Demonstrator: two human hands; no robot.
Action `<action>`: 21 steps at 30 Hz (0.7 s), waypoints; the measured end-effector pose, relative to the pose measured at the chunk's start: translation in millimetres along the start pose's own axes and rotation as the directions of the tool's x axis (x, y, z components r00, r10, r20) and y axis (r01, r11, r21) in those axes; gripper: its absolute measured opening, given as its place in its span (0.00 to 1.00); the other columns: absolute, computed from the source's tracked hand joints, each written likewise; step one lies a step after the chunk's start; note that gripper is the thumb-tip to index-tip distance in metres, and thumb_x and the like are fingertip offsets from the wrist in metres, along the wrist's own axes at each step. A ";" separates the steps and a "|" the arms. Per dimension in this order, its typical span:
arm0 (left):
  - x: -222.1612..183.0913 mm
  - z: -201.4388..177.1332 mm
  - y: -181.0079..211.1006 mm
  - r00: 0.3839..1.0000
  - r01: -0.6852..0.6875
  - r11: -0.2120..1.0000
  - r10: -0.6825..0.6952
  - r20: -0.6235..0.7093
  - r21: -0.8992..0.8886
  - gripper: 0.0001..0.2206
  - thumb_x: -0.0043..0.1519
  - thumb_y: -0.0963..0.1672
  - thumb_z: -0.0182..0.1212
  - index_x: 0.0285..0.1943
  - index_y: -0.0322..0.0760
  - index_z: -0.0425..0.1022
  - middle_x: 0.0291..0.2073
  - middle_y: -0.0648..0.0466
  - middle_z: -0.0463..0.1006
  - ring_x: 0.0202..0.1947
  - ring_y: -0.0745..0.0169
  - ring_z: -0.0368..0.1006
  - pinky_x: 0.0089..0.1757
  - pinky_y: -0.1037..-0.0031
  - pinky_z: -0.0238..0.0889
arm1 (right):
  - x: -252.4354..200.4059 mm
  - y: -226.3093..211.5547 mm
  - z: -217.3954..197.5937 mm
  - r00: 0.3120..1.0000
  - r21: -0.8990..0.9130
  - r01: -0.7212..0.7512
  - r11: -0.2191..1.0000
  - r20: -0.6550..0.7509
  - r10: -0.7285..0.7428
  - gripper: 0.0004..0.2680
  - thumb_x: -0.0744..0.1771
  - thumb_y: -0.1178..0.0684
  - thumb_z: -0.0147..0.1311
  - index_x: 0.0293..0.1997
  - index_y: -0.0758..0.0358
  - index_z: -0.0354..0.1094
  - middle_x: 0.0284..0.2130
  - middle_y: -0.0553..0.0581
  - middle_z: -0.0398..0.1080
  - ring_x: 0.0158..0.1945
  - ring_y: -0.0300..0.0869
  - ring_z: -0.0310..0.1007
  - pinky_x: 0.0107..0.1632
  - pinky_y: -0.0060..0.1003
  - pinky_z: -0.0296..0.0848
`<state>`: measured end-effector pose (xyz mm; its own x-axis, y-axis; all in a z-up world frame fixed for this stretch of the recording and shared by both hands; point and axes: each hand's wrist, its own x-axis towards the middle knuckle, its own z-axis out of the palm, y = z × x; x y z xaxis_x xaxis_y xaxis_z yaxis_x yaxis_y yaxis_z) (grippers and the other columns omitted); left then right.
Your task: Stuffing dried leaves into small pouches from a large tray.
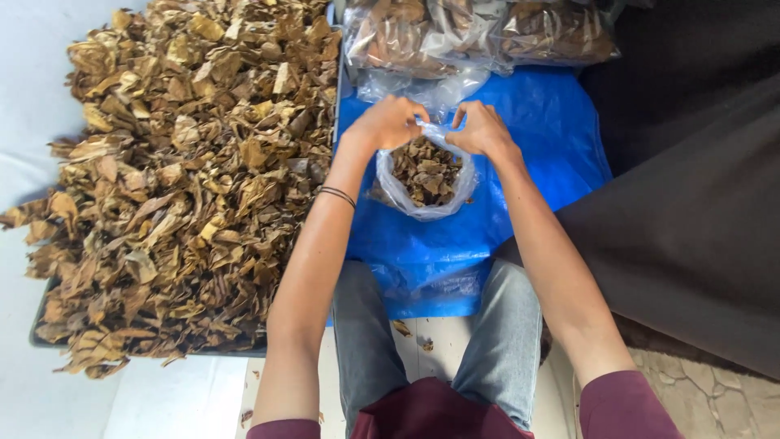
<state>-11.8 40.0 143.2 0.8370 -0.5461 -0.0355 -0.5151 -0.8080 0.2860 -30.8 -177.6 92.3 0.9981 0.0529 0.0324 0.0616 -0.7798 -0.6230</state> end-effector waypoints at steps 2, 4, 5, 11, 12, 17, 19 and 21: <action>-9.9 -11.6 -11.6 0.995 0.019 1.000 -0.017 -0.099 0.020 0.12 0.63 0.47 0.55 0.51 0.55 0.81 0.43 0.45 0.84 0.48 0.31 0.78 0.51 0.44 0.72 | 11.9 -4.4 3.6 0.997 -0.019 0.060 0.998 -0.043 -0.061 0.10 0.61 0.45 0.66 0.41 0.55 0.76 0.42 0.75 0.75 0.55 0.66 0.73 0.56 0.56 0.72; -26.5 -19.6 -24.0 0.976 -0.009 1.000 0.007 -0.219 -0.007 0.12 0.61 0.44 0.58 0.51 0.48 0.82 0.42 0.48 0.85 0.43 0.40 0.80 0.47 0.51 0.73 | 19.4 -20.5 7.0 0.987 -0.043 0.127 0.991 -0.091 -0.131 0.10 0.60 0.48 0.65 0.40 0.59 0.76 0.35 0.69 0.75 0.45 0.61 0.75 0.48 0.54 0.74; -35.5 -24.9 -30.8 0.941 -0.049 0.998 0.038 -0.336 -0.025 0.12 0.59 0.41 0.62 0.51 0.42 0.83 0.40 0.51 0.86 0.38 0.48 0.81 0.42 0.57 0.73 | 23.9 -30.2 8.6 0.970 -0.069 0.184 0.980 -0.146 -0.193 0.10 0.60 0.51 0.64 0.40 0.62 0.76 0.27 0.63 0.74 0.36 0.56 0.76 0.41 0.51 0.75; -76.5 -60.7 -84.6 0.794 -0.200 0.975 0.218 -0.568 0.095 0.12 0.52 0.37 0.64 0.45 0.34 0.84 0.33 0.49 0.86 0.26 0.51 0.79 0.32 0.61 0.73 | 42.3 -106.7 31.3 0.835 0.010 0.496 0.868 -0.279 -0.474 0.12 0.61 0.52 0.62 0.46 0.64 0.77 0.24 0.57 0.74 0.27 0.49 0.74 0.31 0.47 0.72; -91.2 -69.8 -87.3 0.794 -0.183 0.979 0.204 -0.572 0.095 0.12 0.52 0.37 0.64 0.45 0.34 0.84 0.33 0.49 0.86 0.26 0.51 0.79 0.32 0.61 0.73 | 40.5 -124.5 36.6 0.832 0.016 0.508 0.861 -0.270 -0.485 0.12 0.61 0.52 0.62 0.46 0.64 0.77 0.24 0.57 0.74 0.27 0.49 0.74 0.31 0.47 0.72; -166.8 -106.9 -128.0 0.730 -0.091 0.971 0.215 -0.648 0.219 0.11 0.54 0.38 0.65 0.45 0.32 0.84 0.32 0.49 0.85 0.27 0.54 0.80 0.30 0.64 0.72 | 32.9 -212.0 71.9 0.611 0.016 0.776 0.630 -0.263 -0.746 0.09 0.62 0.56 0.67 0.43 0.67 0.77 0.23 0.55 0.73 0.22 0.45 0.71 0.28 0.45 0.71; -202.4 -114.3 -157.8 0.751 -0.025 0.978 0.154 -0.642 0.206 0.11 0.56 0.39 0.67 0.47 0.31 0.84 0.34 0.48 0.85 0.29 0.52 0.80 0.32 0.64 0.72 | 31.5 -241.3 95.5 0.553 0.010 0.826 0.564 -0.217 -0.805 0.10 0.63 0.55 0.67 0.47 0.65 0.77 0.29 0.57 0.75 0.26 0.47 0.73 0.31 0.47 0.73; -239.2 -120.3 -179.1 0.765 0.036 0.979 0.101 -0.636 0.199 0.11 0.57 0.39 0.69 0.48 0.30 0.84 0.37 0.47 0.85 0.31 0.51 0.79 0.34 0.64 0.72 | 21.5 -269.9 113.4 0.485 0.003 0.870 0.493 -0.179 -0.856 0.12 0.64 0.55 0.67 0.50 0.63 0.77 0.35 0.58 0.76 0.31 0.49 0.75 0.34 0.49 0.75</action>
<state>-97.6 342.0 215.6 0.7061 -0.3586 0.6107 -0.5109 -0.8551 0.0886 -26.8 104.7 172.5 0.4332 0.5813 0.6888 0.8987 -0.3364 -0.2813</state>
